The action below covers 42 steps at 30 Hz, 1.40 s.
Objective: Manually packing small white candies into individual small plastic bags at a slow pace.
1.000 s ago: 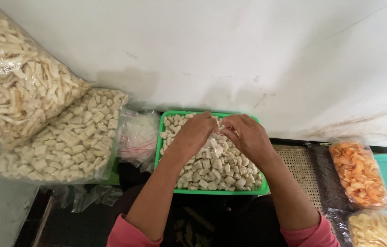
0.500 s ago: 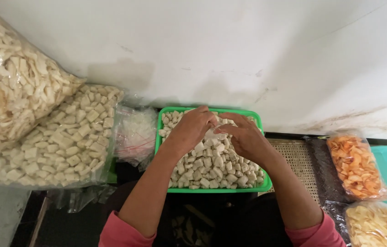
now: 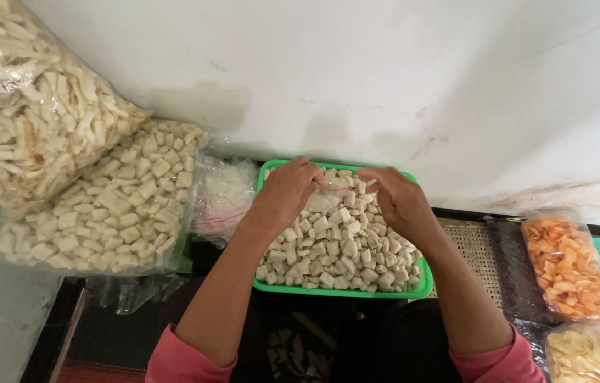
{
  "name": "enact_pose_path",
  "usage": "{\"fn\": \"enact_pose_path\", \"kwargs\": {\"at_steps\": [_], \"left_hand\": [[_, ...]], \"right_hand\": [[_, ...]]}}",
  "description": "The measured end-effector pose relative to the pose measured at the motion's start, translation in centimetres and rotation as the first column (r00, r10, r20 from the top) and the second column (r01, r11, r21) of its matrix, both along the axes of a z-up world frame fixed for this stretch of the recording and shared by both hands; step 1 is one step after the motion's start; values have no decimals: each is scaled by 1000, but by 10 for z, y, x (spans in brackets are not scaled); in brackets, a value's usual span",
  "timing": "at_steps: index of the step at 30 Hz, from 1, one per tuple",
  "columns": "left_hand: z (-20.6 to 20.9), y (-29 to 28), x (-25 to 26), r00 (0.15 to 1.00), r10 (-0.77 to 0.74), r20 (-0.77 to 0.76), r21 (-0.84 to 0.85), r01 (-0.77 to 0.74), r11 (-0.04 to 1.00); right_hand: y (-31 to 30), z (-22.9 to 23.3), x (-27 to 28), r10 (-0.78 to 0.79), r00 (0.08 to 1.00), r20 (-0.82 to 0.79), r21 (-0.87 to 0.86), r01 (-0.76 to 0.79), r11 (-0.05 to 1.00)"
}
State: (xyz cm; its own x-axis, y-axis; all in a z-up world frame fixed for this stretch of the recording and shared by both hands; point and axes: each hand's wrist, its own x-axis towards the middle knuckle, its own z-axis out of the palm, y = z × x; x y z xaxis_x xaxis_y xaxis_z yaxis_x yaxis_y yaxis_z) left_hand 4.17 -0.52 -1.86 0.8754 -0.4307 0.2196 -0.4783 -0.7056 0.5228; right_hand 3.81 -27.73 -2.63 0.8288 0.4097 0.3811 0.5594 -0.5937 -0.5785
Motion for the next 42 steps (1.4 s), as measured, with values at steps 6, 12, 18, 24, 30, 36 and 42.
{"fn": "enact_pose_path", "kwargs": {"at_steps": [6,12,18,24,30,36,42], "left_hand": [[-6,9,2,997,26,-74,-33,-29,999],[-14,6,7,998,21,-53,-41,-24,999],[-10,1,4,999,23,-26,-20,-23,1000],[-1,-7,-4,1000,-11,-23,-18,11,1000],[7,-19,-12,999,-51,-12,20,51,999],[11,-21,-13,996,-88,22,7,88,996],[11,-19,-13,994,-93,56,30,92,995]], "right_hand": [[14,-21,-2,-46,964,-262,-391,-62,918],[23,-18,-7,-99,937,-336,-517,-96,850],[15,-17,3,-81,963,-255,-344,-13,939],[26,21,-12,-119,982,147,175,92,980],[33,19,-23,-85,974,210,35,79,996],[33,33,-27,28,981,190,-115,-6,993],[32,25,-27,121,991,62,-188,-108,976]]}}
